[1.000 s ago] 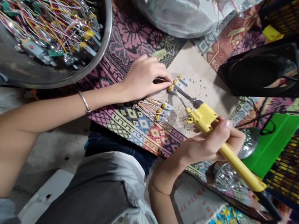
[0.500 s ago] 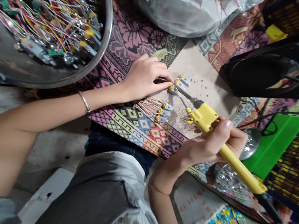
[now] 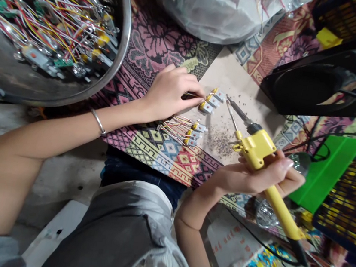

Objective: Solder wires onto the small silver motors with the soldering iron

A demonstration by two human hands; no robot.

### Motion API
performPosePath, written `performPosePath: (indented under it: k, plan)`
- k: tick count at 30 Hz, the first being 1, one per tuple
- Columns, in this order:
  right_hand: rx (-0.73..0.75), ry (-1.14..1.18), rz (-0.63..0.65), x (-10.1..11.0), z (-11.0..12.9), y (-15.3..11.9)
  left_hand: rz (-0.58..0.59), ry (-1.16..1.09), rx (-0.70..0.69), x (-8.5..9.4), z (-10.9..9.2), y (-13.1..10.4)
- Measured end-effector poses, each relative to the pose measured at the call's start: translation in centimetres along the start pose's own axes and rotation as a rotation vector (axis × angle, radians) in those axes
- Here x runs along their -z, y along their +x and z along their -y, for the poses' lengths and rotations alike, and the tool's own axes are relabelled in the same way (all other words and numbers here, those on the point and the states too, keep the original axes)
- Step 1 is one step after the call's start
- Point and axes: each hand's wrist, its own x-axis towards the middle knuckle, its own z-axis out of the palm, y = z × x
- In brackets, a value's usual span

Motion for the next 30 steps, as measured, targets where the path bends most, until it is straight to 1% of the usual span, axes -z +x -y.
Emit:
performPosePath:
  k: [4,8,19,24,27,30]
  plan:
    - [-0.001,0.004,0.023,0.27,-0.46,-0.17,0.004,0.002,0.008,0.13,-0.12,-0.01]
    - [-0.036,0.029,0.049,0.48,-0.78,-0.45,0.015,-0.009,0.023,0.22,-0.23,-0.04]
    - [-0.102,-0.007,0.093,0.68,-0.71,-0.59,0.001,-0.001,0.002,0.20,-0.11,-0.12]
    - [-0.095,-0.060,0.095,0.78,-0.90,-0.60,-0.001,0.008,-0.004,0.12,-0.03,-0.11]
    - [-0.069,-0.054,0.092,0.72,-0.91,-0.71,-0.012,0.003,-0.005,0.16,-0.14,-0.16]
    - [-0.078,-0.051,0.081,0.61,-0.82,-0.85,-0.029,-0.021,-0.003,0.46,-0.29,-0.25]
